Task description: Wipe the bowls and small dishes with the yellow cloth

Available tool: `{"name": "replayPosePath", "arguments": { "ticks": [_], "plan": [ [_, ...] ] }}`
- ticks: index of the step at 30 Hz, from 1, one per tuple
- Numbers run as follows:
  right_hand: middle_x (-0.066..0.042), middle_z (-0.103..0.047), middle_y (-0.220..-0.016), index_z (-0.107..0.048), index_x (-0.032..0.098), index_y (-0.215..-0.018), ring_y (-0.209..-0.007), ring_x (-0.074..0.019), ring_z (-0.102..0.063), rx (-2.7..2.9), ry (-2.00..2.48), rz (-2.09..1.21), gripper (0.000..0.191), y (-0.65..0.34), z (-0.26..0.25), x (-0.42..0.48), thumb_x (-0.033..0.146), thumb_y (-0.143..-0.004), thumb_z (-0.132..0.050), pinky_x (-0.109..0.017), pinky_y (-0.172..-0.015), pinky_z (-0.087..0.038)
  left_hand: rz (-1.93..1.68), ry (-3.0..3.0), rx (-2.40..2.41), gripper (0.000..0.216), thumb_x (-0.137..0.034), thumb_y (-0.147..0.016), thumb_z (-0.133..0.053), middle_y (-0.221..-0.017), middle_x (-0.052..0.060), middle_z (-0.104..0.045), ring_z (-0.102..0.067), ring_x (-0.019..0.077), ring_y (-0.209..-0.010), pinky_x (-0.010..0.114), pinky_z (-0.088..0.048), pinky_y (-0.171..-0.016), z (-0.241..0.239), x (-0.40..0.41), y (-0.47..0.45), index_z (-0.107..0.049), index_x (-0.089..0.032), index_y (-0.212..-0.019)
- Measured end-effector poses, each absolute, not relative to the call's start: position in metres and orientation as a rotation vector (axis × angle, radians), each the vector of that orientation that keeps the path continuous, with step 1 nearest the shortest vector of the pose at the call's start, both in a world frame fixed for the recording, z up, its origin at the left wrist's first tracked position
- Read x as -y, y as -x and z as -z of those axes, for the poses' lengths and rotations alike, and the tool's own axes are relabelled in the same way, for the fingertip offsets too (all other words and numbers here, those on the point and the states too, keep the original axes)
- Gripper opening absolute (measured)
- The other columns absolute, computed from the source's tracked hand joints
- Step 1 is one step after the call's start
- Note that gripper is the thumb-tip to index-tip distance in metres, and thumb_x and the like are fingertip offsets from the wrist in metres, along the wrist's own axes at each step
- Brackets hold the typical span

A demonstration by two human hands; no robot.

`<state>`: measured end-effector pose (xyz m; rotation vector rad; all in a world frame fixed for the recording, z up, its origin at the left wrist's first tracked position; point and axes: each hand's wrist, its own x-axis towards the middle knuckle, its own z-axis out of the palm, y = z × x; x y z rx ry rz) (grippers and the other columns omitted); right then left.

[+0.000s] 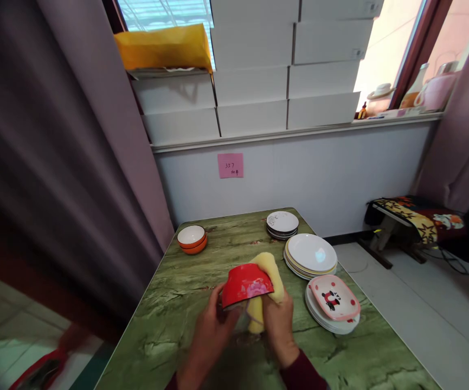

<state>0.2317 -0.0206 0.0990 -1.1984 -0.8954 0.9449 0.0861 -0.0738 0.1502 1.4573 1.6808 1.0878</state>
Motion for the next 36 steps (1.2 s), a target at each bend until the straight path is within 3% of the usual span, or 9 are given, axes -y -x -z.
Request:
{"name": "replayPosePath", "arguments": {
  "ticks": [2,5,11,14,18,22,25,31,36],
  "plan": [
    [-0.011,-0.077,-0.1,-0.069,0.015,-0.109,-0.086,-0.027,-0.071,1.156,1.193,-0.575,0.037,-0.246,-0.102,0.015,0.038,-0.081,-0.062,-0.038,-0.074,-0.059,-1.028,-1.546,-1.789,0.068,-0.045,-0.083,-0.063,-0.102,0.012,-0.074,-0.067,0.0227,-0.071,0.037,-0.052,-0.072,-0.153,0.075,-0.087,-0.046,-0.012,-0.139],
    [-0.013,-0.07,-0.123,-0.063,0.017,-0.127,-0.112,-0.0264,-0.067,1.535,1.079,-0.088,0.04,-0.26,-0.114,0.016,0.026,-0.09,-0.054,-0.041,-0.097,-0.052,-0.997,-1.606,-1.815,0.068,-0.035,-0.081,-0.064,-0.12,0.017,-0.07,-0.07,0.0286,-0.095,0.04,-0.052,-0.085,-0.156,0.076,-0.094,-0.043,-0.013,-0.142],
    [-0.012,-0.068,-0.128,-0.061,0.022,-0.132,-0.12,-0.0243,-0.063,1.774,0.984,0.283,0.043,-0.257,-0.138,0.031,0.009,-0.093,-0.048,-0.036,-0.105,-0.046,-1.118,-1.529,-1.7,0.087,-0.008,-0.064,-0.061,-0.14,0.016,-0.061,-0.06,0.0295,-0.123,0.038,-0.048,-0.099,-0.144,0.074,-0.1,-0.034,-0.016,-0.147],
    [-0.011,-0.069,-0.126,-0.061,0.022,-0.131,-0.118,-0.0246,-0.065,1.749,0.964,0.198,0.044,-0.256,-0.141,0.031,0.012,-0.09,-0.054,-0.037,-0.103,-0.048,-1.237,-1.362,-1.612,0.084,-0.005,-0.062,-0.057,-0.132,0.013,-0.066,-0.066,0.0259,-0.112,0.035,-0.051,-0.093,-0.138,0.073,-0.097,-0.038,-0.017,-0.143],
    [-0.012,-0.071,-0.121,-0.065,0.019,-0.125,-0.109,-0.0278,-0.068,1.526,1.031,-0.254,0.044,-0.25,-0.136,0.025,0.023,-0.081,-0.064,-0.039,-0.095,-0.055,-1.31,-1.112,-1.461,0.068,-0.017,-0.071,-0.059,-0.108,0.008,-0.074,-0.069,0.0209,-0.077,0.031,-0.056,-0.067,-0.14,0.074,-0.096,-0.046,-0.018,-0.138],
    [-0.01,-0.078,-0.094,-0.072,0.018,-0.107,-0.08,-0.0283,-0.073,1.009,1.066,-1.057,0.041,-0.23,-0.128,0.029,0.043,-0.074,-0.073,-0.036,-0.065,-0.06,-1.44,-1.036,-1.382,0.059,-0.033,-0.078,-0.062,-0.124,0.011,-0.07,-0.068,0.026,-0.107,0.035,-0.055,-0.089,-0.145,0.074,-0.1,-0.052,-0.018,-0.134],
    [-0.008,-0.078,-0.091,-0.071,0.018,-0.108,-0.075,-0.0266,-0.072,0.723,0.969,-1.375,0.048,-0.216,-0.122,0.038,0.049,-0.071,-0.076,-0.034,-0.06,-0.059,-1.444,-0.998,-1.345,0.063,-0.033,-0.075,-0.066,-0.135,0.012,-0.065,-0.061,0.0277,-0.122,0.035,-0.05,-0.1,-0.145,0.073,-0.099,-0.053,-0.018,-0.135],
    [-0.007,-0.077,-0.083,-0.071,0.014,-0.096,-0.071,-0.0258,-0.071,0.594,1.058,-1.384,0.048,-0.215,-0.114,0.037,0.047,-0.063,-0.083,-0.034,-0.062,-0.058,-1.32,-1.167,-1.356,0.054,-0.043,-0.083,-0.062,-0.122,0.013,-0.071,-0.066,0.0285,-0.112,0.039,-0.052,-0.095,-0.142,0.071,-0.094,-0.055,-0.017,-0.13],
    [-0.009,-0.078,-0.095,-0.072,0.015,-0.104,-0.08,-0.0276,-0.072,0.992,1.195,-0.878,0.04,-0.239,-0.107,0.021,0.042,-0.073,-0.071,-0.036,-0.069,-0.059,-1.151,-1.318,-1.561,0.069,-0.043,-0.081,-0.068,-0.099,0.01,-0.075,-0.07,0.0248,-0.083,0.035,-0.053,-0.075,-0.146,0.072,-0.091,-0.044,-0.014,-0.139]
  ]
}}
